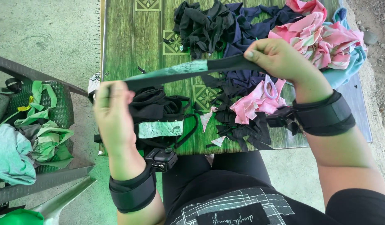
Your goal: The person cuts strips of black fabric from a pile of scraps by hand, straightening and aligning the fabric pieces, then cutting them with scissors.
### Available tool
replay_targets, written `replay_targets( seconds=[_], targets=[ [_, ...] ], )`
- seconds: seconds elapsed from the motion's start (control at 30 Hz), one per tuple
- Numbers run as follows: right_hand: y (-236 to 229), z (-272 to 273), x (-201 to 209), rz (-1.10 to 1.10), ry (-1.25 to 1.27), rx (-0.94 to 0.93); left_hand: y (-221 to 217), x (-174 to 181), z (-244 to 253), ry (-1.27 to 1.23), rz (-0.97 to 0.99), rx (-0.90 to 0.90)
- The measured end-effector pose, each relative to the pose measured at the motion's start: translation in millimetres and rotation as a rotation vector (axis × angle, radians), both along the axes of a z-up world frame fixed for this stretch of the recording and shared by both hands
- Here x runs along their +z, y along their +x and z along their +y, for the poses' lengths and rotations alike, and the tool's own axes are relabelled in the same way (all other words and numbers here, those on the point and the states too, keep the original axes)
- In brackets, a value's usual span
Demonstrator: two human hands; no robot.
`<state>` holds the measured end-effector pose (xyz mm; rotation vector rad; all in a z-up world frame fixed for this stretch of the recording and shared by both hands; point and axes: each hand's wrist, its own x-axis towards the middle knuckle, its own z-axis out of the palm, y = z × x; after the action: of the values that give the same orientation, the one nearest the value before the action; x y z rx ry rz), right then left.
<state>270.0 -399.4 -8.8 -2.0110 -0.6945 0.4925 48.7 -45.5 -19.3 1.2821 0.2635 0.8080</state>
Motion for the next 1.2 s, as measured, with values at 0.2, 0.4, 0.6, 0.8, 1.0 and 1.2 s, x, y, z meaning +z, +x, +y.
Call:
replay_targets(
  seconds=[0.2,0.4,0.6,0.8,1.0,1.2],
  targets=[
    [-50,80,52,0.013,0.061,0.365,21,65,-79,1.005,0.02,0.038],
    [-48,93,63,0.192,0.057,0.528,18,25,-69,0.639,0.177,-0.373],
    [-32,70,35,0.158,-0.007,0.395,5,50,-54,0.645,0.671,-0.295],
    [-47,90,48,0.136,-0.036,0.448,25,50,-76,0.739,0.046,-0.387],
    [-4,91,30,0.191,0.089,0.262,27,-2,-68,0.453,0.504,-0.46],
    [102,107,-68,-0.236,-0.161,0.032,26,9,-59,0.312,0.184,-0.356]
  ],
)
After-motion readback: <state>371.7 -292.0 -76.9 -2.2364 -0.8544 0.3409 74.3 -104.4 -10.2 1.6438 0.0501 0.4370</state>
